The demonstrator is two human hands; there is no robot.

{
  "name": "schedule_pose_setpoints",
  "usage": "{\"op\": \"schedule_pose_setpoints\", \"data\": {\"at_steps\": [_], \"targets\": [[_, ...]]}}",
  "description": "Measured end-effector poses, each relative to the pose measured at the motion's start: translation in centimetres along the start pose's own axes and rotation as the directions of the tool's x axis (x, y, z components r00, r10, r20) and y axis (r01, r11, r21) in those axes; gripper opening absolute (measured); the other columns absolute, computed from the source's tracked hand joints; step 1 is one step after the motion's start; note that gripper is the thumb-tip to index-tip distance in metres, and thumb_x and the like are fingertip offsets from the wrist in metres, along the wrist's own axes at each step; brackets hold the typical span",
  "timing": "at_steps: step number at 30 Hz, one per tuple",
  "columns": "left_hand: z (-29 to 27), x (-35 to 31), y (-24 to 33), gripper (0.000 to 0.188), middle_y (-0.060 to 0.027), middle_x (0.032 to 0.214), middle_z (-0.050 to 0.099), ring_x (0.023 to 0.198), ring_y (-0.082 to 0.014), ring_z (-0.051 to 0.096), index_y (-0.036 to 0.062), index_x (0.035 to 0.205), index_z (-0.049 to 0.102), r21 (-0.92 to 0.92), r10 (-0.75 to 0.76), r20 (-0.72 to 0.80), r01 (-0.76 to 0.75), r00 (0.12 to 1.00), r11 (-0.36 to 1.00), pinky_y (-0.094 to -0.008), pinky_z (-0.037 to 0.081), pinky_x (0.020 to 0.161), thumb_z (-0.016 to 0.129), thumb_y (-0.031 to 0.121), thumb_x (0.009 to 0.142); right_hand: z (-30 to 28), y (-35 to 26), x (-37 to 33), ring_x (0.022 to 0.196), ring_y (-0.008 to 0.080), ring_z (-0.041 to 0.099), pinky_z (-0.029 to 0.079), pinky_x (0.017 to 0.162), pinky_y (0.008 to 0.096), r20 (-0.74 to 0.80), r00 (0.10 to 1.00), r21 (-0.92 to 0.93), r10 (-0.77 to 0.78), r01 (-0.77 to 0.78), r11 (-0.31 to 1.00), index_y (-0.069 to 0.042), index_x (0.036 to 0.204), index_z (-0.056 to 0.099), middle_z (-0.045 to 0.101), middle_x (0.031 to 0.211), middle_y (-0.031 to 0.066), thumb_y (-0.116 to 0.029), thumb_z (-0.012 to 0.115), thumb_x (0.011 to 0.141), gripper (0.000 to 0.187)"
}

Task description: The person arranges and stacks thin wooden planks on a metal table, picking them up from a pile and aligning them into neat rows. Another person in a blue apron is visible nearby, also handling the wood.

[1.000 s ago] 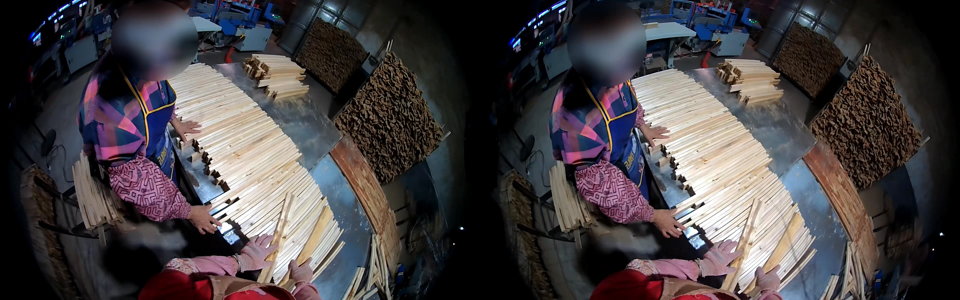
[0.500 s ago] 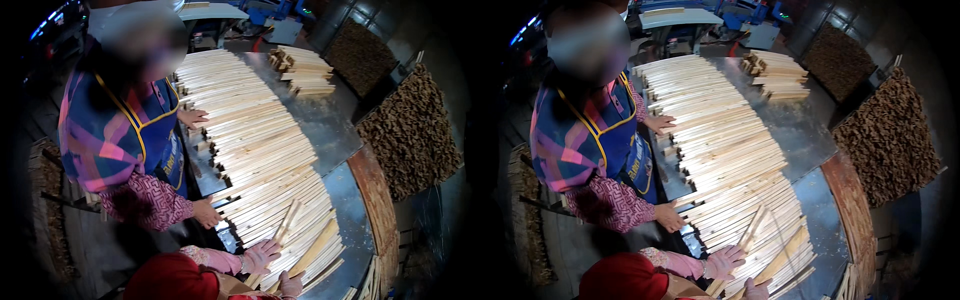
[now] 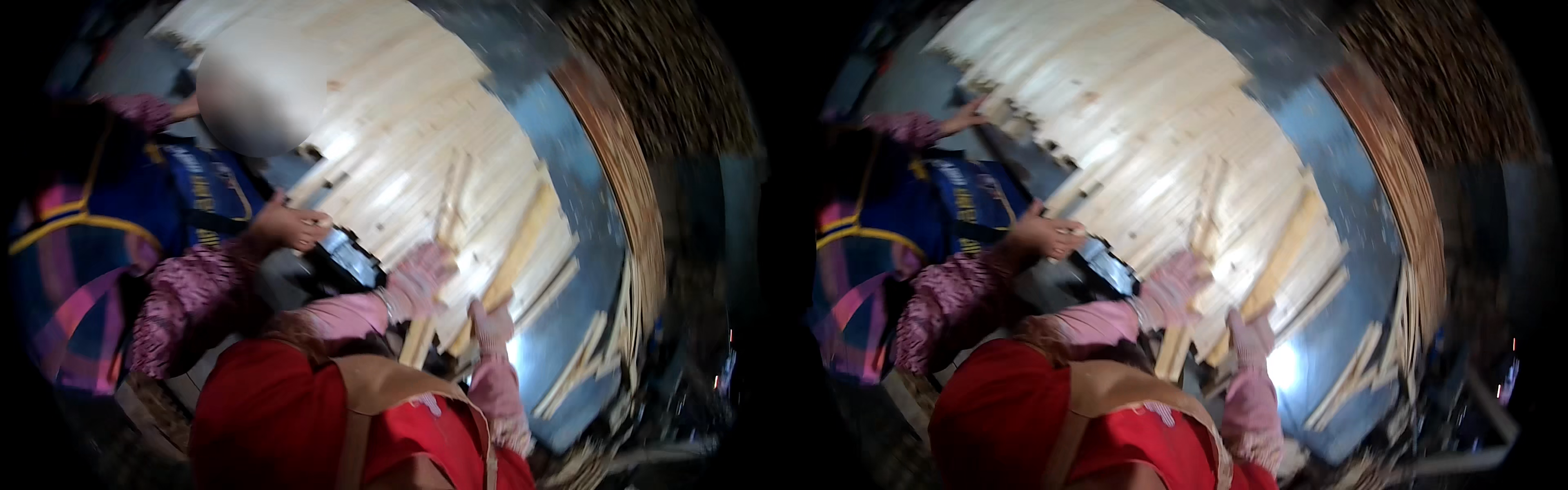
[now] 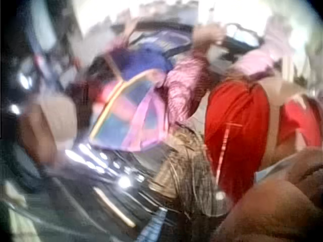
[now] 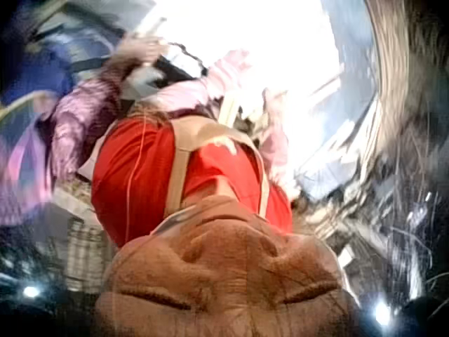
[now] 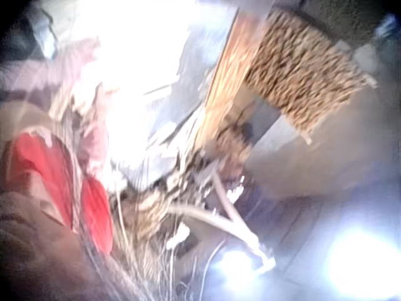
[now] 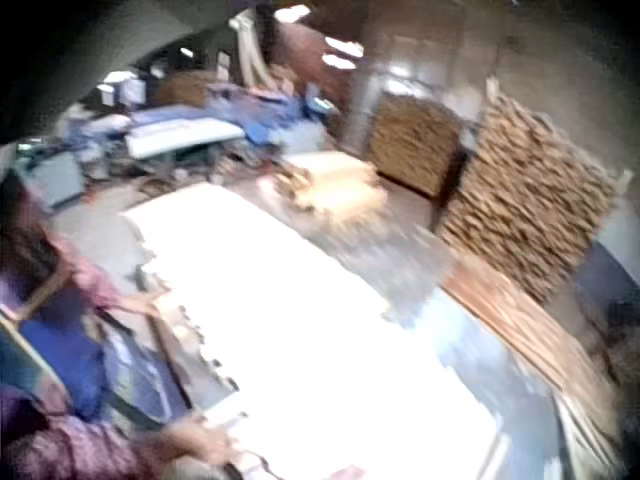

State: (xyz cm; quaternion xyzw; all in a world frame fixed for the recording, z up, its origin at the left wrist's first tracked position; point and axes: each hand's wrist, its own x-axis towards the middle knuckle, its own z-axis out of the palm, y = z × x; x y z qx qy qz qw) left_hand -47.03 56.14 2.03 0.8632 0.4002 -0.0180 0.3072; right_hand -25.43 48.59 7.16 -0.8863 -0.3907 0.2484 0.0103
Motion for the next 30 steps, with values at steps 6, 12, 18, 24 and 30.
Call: {"op": "schedule_pose_setpoints", "data": {"at_steps": [6,12,18,24,30], "targets": [[-0.3,-0.4,0.1,0.089,-0.0136,0.174,0.03,0.163,-0.0387,0.016,0.0259,0.162,0.049,0.115,-0.029,-0.082,0.039,0.996,0.993,-0.0509,0.009,0.134,0.067,0.071,0.087,0.1,0.8,2.6,0.096,0.0395,0.077,0.06,0.085,0.0437,0.161,0.982,-0.228,0.094,-0.056,0.972,0.006,0.169,0.009,0.079,0.101,0.0197,-0.078,0.065,0.085,0.131],[0.9,-0.7,0.7,0.091,-0.014,0.175,0.028,0.163,-0.0389,0.016,0.0238,0.162,0.049,0.1,-0.001,-0.128,0.014,0.992,0.995,-0.0517,0.009,0.133,0.069,0.069,0.086,1.0,3.0,1.9,0.093,0.0376,0.076,0.058,0.081,0.0439,0.091,0.995,-0.254,0.032,-0.008,0.967,0.011,0.167,0.009,0.077,0.1,0.0233,-0.082,0.062,0.086,0.134],[-0.2,-1.7,1.1,0.092,-0.0154,0.176,0.026,0.164,-0.0384,0.015,0.0228,0.163,0.048,0.107,-0.038,-0.115,0.051,0.993,0.993,-0.0511,0.01,0.133,0.069,0.07,0.087,-1.2,1.0,0.4,0.097,0.0359,0.078,0.059,0.084,0.0439,0.135,0.99,-0.184,0.036,-0.011,0.983,0.008,0.169,0.011,0.078,0.104,0.0217,-0.074,0.066,0.084,0.13],[-0.6,-1.5,1.7,0.091,-0.0162,0.176,0.027,0.164,-0.0381,0.015,0.0209,0.163,0.048,0.109,-0.002,-0.114,0.015,0.994,0.994,-0.0509,0.011,0.134,0.069,0.068,0.088,-1.7,2.0,-0.5,0.107,0.0425,0.075,0.058,0.093,0.0481,0.075,0.997,-0.139,0.028,-0.018,0.99,0.004,0.169,0.016,0.077,0.112,0.0273,-0.072,0.071,0.082,0.127],[-1.3,-2.0,3.1,0.094,-0.0178,0.177,0.023,0.164,-0.0394,0.016,0.0187,0.163,0.047,-0.003,-0.165,-0.155,0.167,0.974,0.986,-0.0498,0.014,0.133,0.071,0.067,0.086,-2.7,2.1,-1.3,0.104,0.0463,0.075,0.058,0.09,0.0503,0.028,0.993,-0.101,-0.111,0.114,0.988,0.006,0.168,0.017,0.077,0.105,0.0308,-0.071,0.068,0.086,0.123]]}}
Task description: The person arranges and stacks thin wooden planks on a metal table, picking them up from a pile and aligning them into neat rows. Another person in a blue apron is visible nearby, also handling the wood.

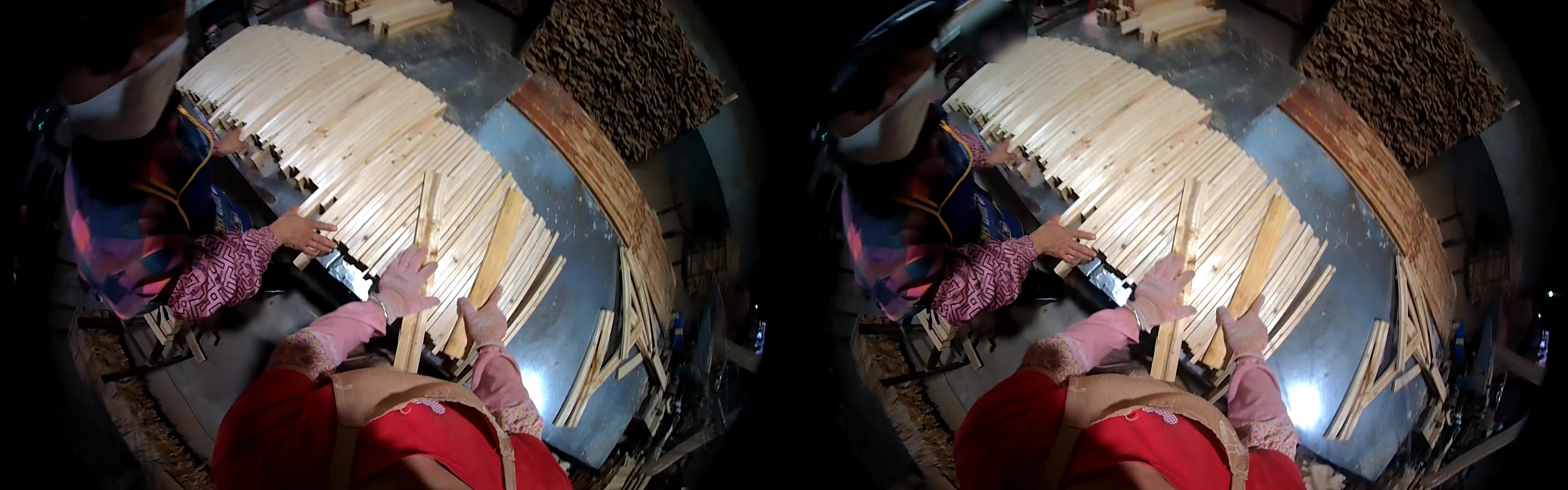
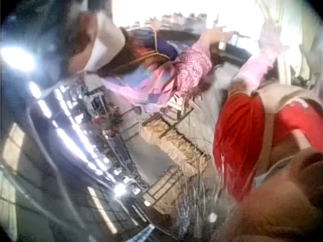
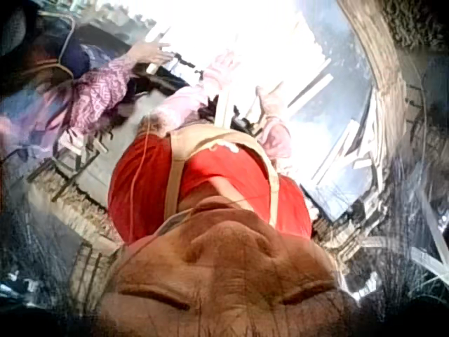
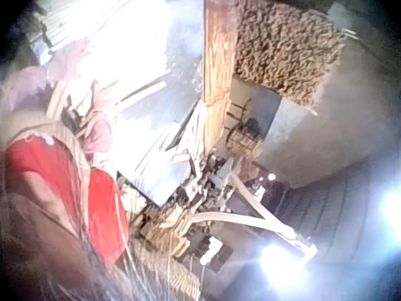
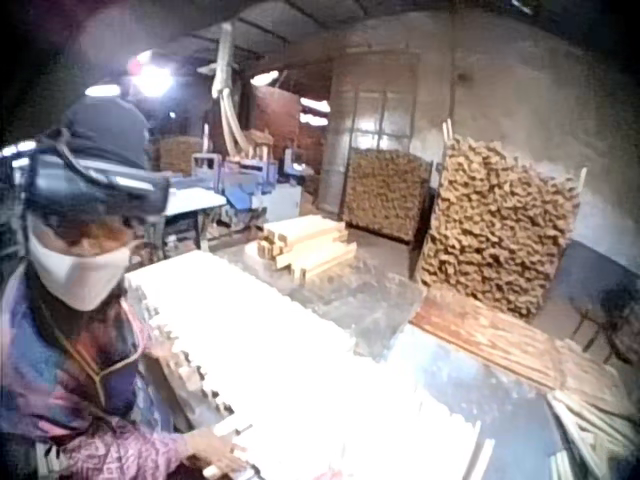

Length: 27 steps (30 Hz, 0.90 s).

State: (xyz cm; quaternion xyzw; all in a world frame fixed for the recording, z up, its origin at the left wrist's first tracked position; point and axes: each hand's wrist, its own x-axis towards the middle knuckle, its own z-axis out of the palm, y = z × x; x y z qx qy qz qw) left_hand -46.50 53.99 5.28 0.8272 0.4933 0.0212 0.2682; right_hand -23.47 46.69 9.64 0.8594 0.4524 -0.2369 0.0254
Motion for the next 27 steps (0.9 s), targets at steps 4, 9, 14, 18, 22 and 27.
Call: {"op": "schedule_pose_setpoints", "data": {"at_steps": [4,9,14,18,22,27], "targets": [[-0.8,0.5,4.4,0.086,-0.0168,0.177,0.021,0.163,-0.0396,0.019,0.0212,0.165,0.042,0.031,-0.212,0.003,0.212,0.977,0.977,-0.0512,0.021,0.131,0.069,0.054,0.091,-1.2,-0.7,-1.0,0.11,0.0467,0.074,0.056,0.098,0.0489,0.026,0.996,0.001,0.08,-0.08,0.997,0.003,0.17,0.014,0.076,0.113,0.0323,-0.068,0.07,0.084,0.125],[-0.6,0.9,5.0,0.075,-0.018,0.179,0.017,0.162,-0.04,0.023,0.0247,0.168,0.038,0.047,-0.121,0.024,0.119,0.992,0.992,-0.0479,0.032,0.127,0.062,0.032,0.097,-0.5,-0.2,-1.2,0.109,0.0456,0.074,0.056,0.097,0.0487,-0.015,0.999,-0.028,0.033,-0.033,0.999,0.004,0.17,0.013,0.076,0.113,0.0315,-0.067,0.069,0.083,0.125],[1.1,1.6,4.8,0.059,-0.0151,0.168,0.033,0.15,-0.0345,0.043,0.0183,0.153,0.053,-0.044,-0.069,-0.068,0.066,0.995,0.997,-0.0491,0.041,0.119,0.061,0.024,0.095,-1.3,-1.0,-1.9,0.11,0.0461,0.074,0.056,0.096,0.0491,0.004,1.0,-0.044,0.005,-0.005,0.999,0.007,0.168,0.016,0.076,0.113,0.0327,-0.07,0.069,0.084,0.126],[-2.0,1.7,5.7,0.049,-0.016,0.154,0.045,0.142,-0.0347,0.05,0.0147,0.14,0.061,-0.17,-0.054,-0.044,0.046,0.998,0.984,-0.0476,0.045,0.115,0.062,0.021,0.092,-2.0,-1.3,-1.6,0.118,0.0448,0.072,0.055,0.1,0.0469,0.094,0.993,-0.036,0.07,-0.067,0.997,0.006,0.169,0.015,0.074,0.122,0.0325,-0.074,0.068,0.083,0.128],[-0.7,3.0,5.3,0.052,-0.0168,0.168,0.04,0.151,-0.0309,0.046,0.0183,0.139,0.066,-0.141,-0.034,-0.173,0.01,0.984,0.99,-0.0428,0.045,0.118,0.071,0.032,0.089,-2.5,-0.1,-1.0,0.122,0.0438,0.071,0.054,0.105,0.0453,0.127,0.988,0.028,0.084,-0.088,0.996,0.01,0.167,0.015,0.071,0.126,0.0353,-0.076,0.066,0.08,0.133],[-0.7,5.1,2.2,0.07,-0.0145,0.158,0.048,0.14,-0.0333,0.053,0.0156,0.149,0.058,0.142,0.044,-0.231,-0.011,0.972,0.99,-0.0474,0.05,0.105,0.071,0.049,0.089,-3.2,-0.9,0.0,0.113,0.0441,0.074,0.057,0.095,0.0473,0.176,0.981,-0.044,0.076,-0.069,0.997,0.008,0.168,0.016,0.074,0.118,0.0325,-0.082,0.061,0.084,0.131]]}}
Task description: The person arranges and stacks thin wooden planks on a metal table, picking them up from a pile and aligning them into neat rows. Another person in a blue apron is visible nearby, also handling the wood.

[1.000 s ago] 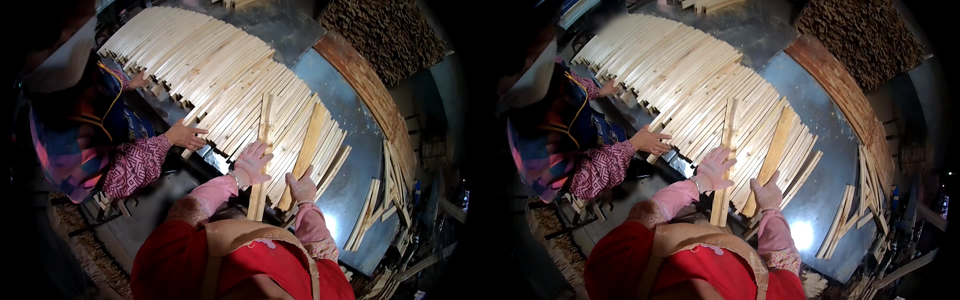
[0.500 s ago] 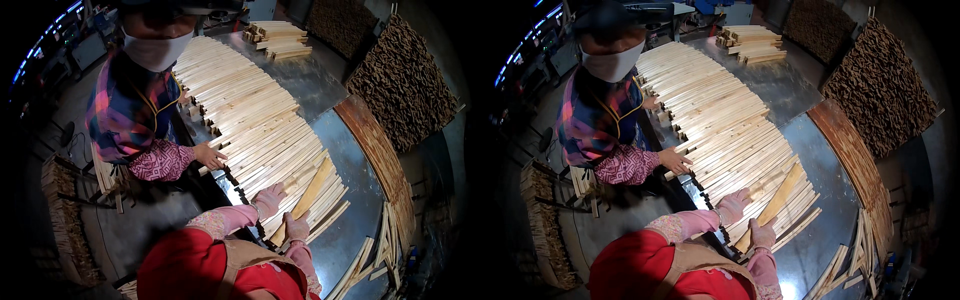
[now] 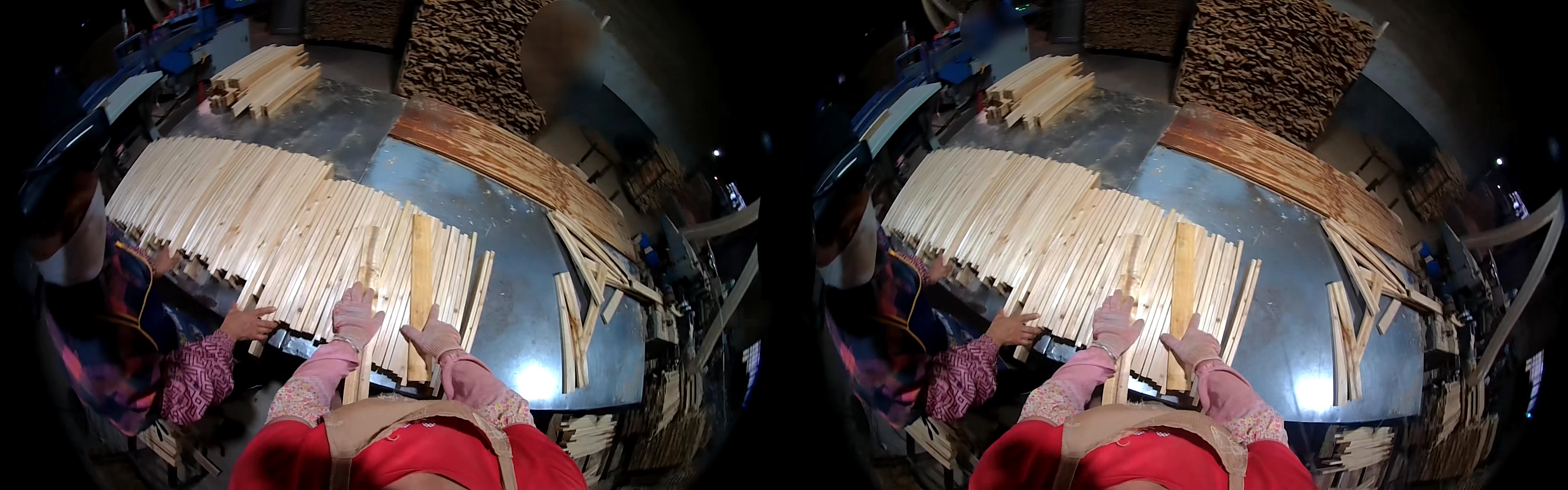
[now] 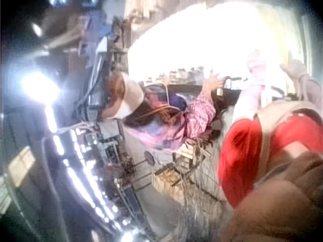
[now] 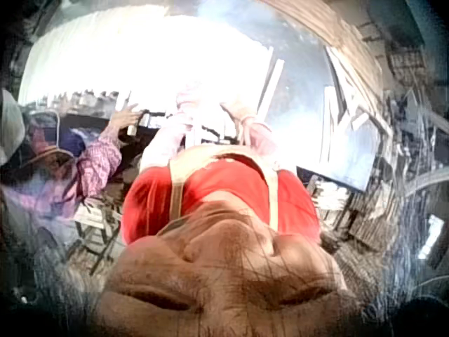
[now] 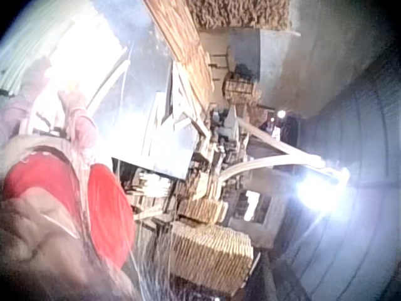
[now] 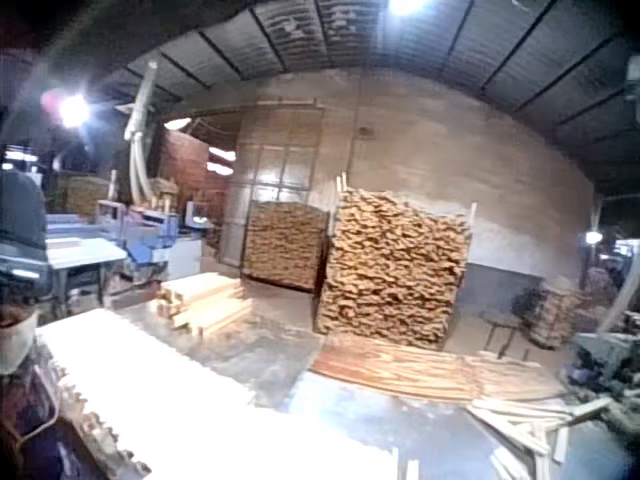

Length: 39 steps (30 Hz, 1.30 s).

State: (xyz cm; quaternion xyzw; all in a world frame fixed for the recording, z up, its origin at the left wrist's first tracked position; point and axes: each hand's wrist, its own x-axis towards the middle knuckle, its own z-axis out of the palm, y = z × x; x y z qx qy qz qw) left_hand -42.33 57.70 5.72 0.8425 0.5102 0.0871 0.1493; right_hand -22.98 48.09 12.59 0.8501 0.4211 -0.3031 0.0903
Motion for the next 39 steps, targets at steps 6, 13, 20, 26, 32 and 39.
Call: {"op": "schedule_pose_setpoints", "data": {"at_steps": [6,13,20,26,32,39], "targets": [[-3.2,2.0,0.2,0.081,-0.0169,0.174,0.034,0.154,-0.0348,0.041,0.0199,0.162,0.047,-0.111,-0.032,0.244,0.06,0.969,0.992,-0.047,0.04,0.119,0.065,0.058,0.092,1.9,3.0,1.4,0.107,0.0469,0.074,0.058,0.091,0.0501,-0.054,0.988,0.122,-0.144,0.15,0.981,0.008,0.165,0.025,0.074,0.108,0.0353,-0.079,0.058,0.091,0.118],[-1.3,3.5,-0.8,0.081,-0.0096,0.177,0.027,0.155,-0.0294,0.039,0.0229,0.163,0.044,-0.102,-0.075,0.228,0.1,0.971,0.99,-0.0447,0.042,0.117,0.063,0.059,0.094,1.0,7.2,-0.5,0.081,0.0285,0.072,0.056,0.081,0.047,-0.544,0.839,0.492,-0.018,0.336,0.803,-0.003,0.153,0.054,0.077,0.088,0.0157,-0.033,0.079,0.094,0.071],[-0.4,3.4,-0.9,0.074,-0.0088,0.168,0.038,0.147,-0.0291,0.046,0.0213,0.157,0.05,-0.201,-0.046,0.146,0.075,0.988,0.977,-0.0461,0.047,0.109,0.067,0.054,0.092,9.6,20.5,11.5,0.111,0.0274,0.066,0.052,0.104,0.0437,-0.043,0.958,0.983,0.284,-0.01,0.183,0.001,0.147,0.059,0.069,0.124,0.0129,-0.063,0.052,0.107,0.075],[-1.2,3.3,-0.6,0.073,-0.0094,0.168,0.037,0.148,-0.0295,0.044,0.019,0.156,0.05,-0.181,-0.058,0.181,0.091,0.982,0.979,-0.0475,0.046,0.11,0.066,0.053,0.093,7.9,15.6,12.1,0.103,0.0258,0.067,0.055,0.094,0.0389,-0.187,0.976,0.959,0.109,0.157,0.237,0.003,0.124,0.066,0.071,0.12,0.013,-0.045,0.061,0.106,0.051],[-2.9,5.0,1.2,0.073,-0.0137,0.158,0.056,0.144,-0.0344,0.053,0.0205,0.153,0.059,-0.47,-0.169,0.12,0.206,0.978,0.858,-0.0458,0.044,0.118,0.07,0.059,0.092,-3.5,4.5,5.7,0.091,0.0135,0.066,0.057,0.077,0.0284,-0.467,0.882,0.833,0.069,0.412,0.369,0.0,0.157,0.05,0.07,0.106,0.0078,-0.007,0.069,0.1,0.06],[-12.1,8.1,3.8,0.044,-0.0012,0.099,0.07,0.09,-0.0094,0.062,-0.0041,0.139,0.065,-0.993,-0.477,-0.109,-0.12,0.872,0.006,-0.026,0.055,0.083,0.074,0.016,0.102,-13.6,-11.2,4.3,0.068,0.0065,0.052,0.045,0.062,0.0254,-0.723,0.548,0.472,-0.42,0.836,0.28,0.001,0.142,0.067,0.06,0.076,-0.0032,-0.018,0.085,0.093,0.055]]}}
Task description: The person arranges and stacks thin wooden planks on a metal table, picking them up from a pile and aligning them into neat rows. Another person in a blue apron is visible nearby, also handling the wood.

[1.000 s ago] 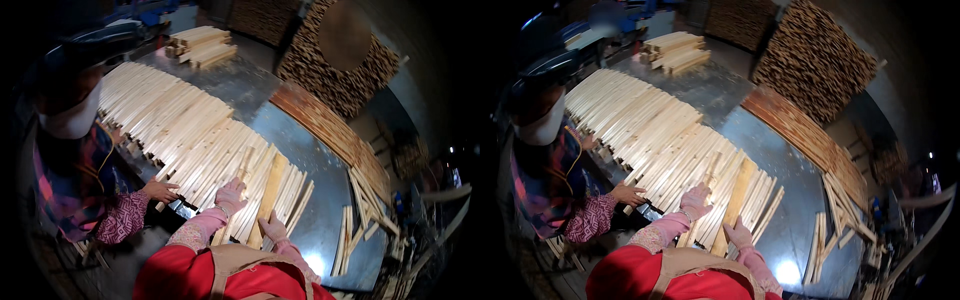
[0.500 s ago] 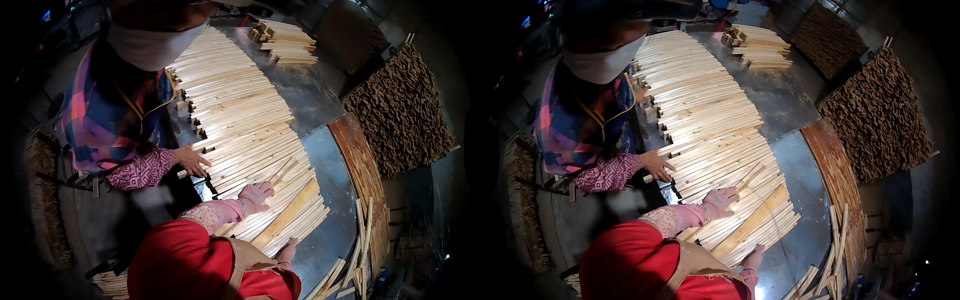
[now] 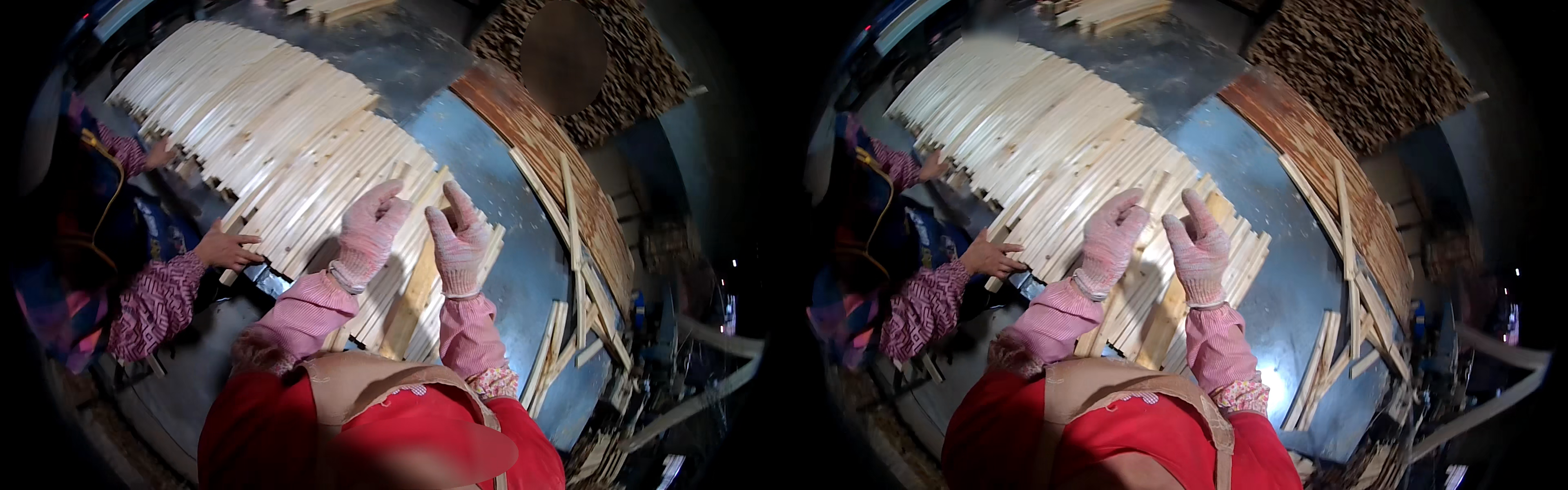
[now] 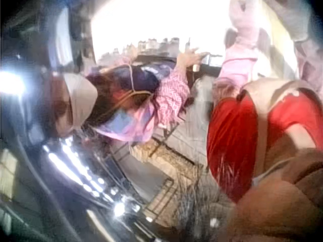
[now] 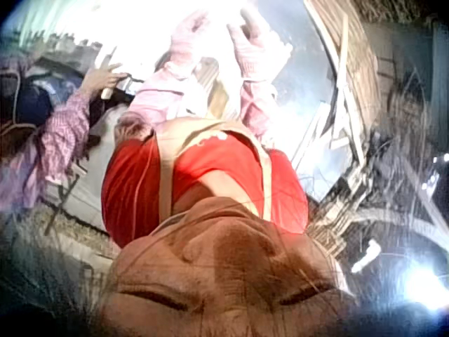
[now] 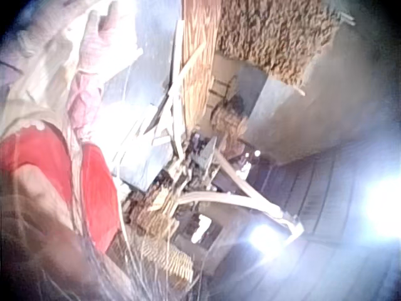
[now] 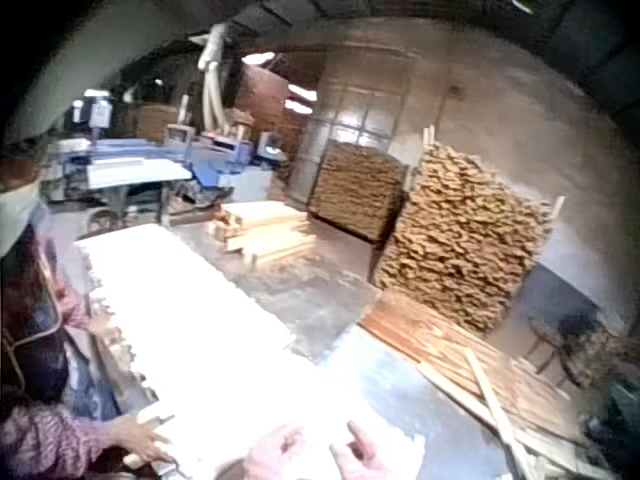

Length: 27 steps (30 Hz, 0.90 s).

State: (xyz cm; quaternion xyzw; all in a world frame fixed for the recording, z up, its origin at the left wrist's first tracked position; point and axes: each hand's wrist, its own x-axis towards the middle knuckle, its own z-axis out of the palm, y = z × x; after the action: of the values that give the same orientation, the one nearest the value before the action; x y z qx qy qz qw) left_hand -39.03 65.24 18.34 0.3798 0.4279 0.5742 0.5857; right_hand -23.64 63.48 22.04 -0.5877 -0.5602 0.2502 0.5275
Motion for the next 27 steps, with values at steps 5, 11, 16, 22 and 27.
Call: {"op": "schedule_pose_setpoints", "data": {"at_steps": [5,11,16,22,27], "targets": [[-2.9,0.2,0.7,0.041,-0.0034,0.113,0.072,0.103,-0.0113,0.065,-0.0015,0.138,0.066,-0.131,0.026,0.002,-0.025,1.0,0.991,-0.0281,0.056,0.092,0.072,0.023,0.105,4.1,-2.7,0.5,0.073,0.0064,0.052,0.047,0.065,0.0238,0.126,0.985,0.123,0.121,-0.137,0.983,0.006,0.142,0.065,0.061,0.083,-0.0026,-0.007,0.078,0.095,0.05],[-5.1,-0.4,-1.2,0.021,-0.0061,0.104,0.076,0.094,-0.0122,0.068,-0.0009,0.11,0.078,0.02,0.03,-0.12,-0.027,0.992,0.999,-0.0277,0.058,0.084,0.075,0.017,0.101,7.1,2.3,-2.1,0.079,0.0055,0.054,0.046,0.071,0.0193,0.284,0.938,0.371,0.196,-0.297,0.88,0.01,0.147,0.057,0.062,0.091,-0.0008,0.002,0.072,0.098,0.052],[-7.5,-1.5,-3.0,0.025,-0.0048,0.099,0.077,0.093,-0.0115,0.07,-0.0013,0.11,0.077,0.074,-0.001,-0.247,0.02,0.969,0.997,-0.0279,0.058,0.083,0.074,0.022,0.102,10.4,4.8,-3.3,0.076,0.0064,0.053,0.045,0.069,0.0213,0.399,0.884,0.367,0.244,-0.398,0.841,0.008,0.149,0.056,0.061,0.087,-0.0006,-0.002,0.073,0.099,0.054],[-10.7,-1.8,-4.4,0.024,-0.0064,0.103,0.079,0.094,-0.0123,0.072,-0.0006,0.111,0.078,0.081,-0.075,-0.317,0.106,0.946,0.991,-0.0292,0.058,0.087,0.074,0.02,0.102,13.6,5.0,-4.9,0.071,0.0065,0.052,0.043,0.063,0.0225,0.514,0.812,0.343,0.277,-0.49,0.801,0.008,0.145,0.06,0.064,0.086,-0.0003,-0.008,0.074,0.1,0.049],[-12.4,-3.3,-6.3,0.025,-0.0088,0.108,0.079,0.101,-0.0146,0.072,-0.0005,0.112,0.078,0.181,-0.022,-0.369,0.096,0.929,0.979,-0.03,0.057,0.092,0.074,0.021,0.1,14.8,7.7,-7.1,0.087,0.0098,0.06,0.05,0.075,0.0245,0.562,0.79,0.376,0.244,-0.507,0.776,0.009,0.145,0.06,0.069,0.106,0.0063,-0.004,0.071,0.102,0.047]]}}
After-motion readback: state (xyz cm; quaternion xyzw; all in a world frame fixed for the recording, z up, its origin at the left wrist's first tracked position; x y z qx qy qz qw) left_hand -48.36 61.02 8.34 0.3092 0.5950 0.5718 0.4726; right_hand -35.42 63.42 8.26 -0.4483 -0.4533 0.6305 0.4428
